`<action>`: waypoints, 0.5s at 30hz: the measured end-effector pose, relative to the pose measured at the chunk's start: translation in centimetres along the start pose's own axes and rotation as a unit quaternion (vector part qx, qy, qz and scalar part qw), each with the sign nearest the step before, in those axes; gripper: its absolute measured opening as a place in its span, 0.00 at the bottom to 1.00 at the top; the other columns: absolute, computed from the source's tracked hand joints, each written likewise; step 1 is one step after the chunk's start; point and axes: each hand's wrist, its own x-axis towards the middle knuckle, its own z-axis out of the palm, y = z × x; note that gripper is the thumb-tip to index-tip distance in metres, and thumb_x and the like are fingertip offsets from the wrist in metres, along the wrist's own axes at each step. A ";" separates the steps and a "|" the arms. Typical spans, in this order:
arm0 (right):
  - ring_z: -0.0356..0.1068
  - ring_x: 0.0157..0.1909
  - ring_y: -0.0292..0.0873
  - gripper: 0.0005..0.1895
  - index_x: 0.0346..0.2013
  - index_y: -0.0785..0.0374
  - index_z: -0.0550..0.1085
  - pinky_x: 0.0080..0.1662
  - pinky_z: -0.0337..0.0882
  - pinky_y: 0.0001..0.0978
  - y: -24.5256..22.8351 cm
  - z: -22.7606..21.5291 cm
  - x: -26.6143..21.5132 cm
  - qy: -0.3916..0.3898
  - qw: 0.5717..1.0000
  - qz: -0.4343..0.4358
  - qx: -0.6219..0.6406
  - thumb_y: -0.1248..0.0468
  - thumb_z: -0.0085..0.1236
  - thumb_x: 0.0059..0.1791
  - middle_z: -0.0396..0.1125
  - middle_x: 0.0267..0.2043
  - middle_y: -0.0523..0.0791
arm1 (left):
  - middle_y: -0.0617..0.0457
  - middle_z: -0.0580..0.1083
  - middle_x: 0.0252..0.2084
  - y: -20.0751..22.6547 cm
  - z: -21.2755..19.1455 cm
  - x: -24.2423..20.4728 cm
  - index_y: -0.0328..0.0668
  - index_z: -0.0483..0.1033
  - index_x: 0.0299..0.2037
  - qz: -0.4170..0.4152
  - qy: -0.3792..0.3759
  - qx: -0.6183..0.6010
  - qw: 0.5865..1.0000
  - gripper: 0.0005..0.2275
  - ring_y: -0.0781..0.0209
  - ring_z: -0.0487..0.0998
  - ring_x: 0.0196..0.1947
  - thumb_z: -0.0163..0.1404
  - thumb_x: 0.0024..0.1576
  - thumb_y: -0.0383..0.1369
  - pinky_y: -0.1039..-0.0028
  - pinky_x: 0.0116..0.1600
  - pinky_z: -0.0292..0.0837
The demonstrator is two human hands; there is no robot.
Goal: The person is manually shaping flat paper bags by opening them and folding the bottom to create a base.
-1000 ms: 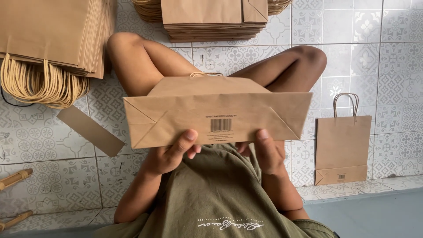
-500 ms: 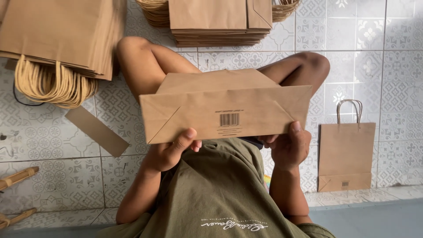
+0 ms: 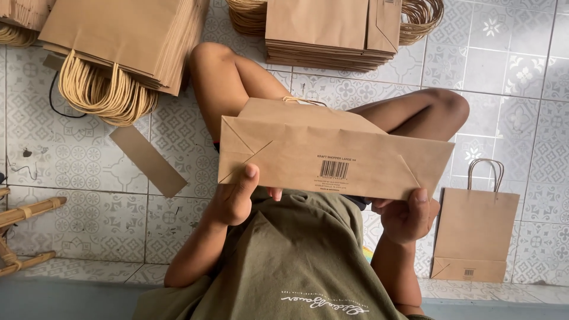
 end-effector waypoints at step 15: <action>0.55 0.16 0.30 0.28 0.21 0.64 0.75 0.36 0.71 0.23 -0.4 -0.1 0.6 -0.025 0.994 -0.078 -0.069 0.65 0.27 0.56 0.59 0.11 0.41 | 0.45 0.77 0.25 -1.9 -0.4 -2.2 0.28 0.79 0.32 0.102 0.016 0.010 0.995 0.25 0.52 0.77 0.25 0.28 0.69 0.35 0.63 0.40 0.83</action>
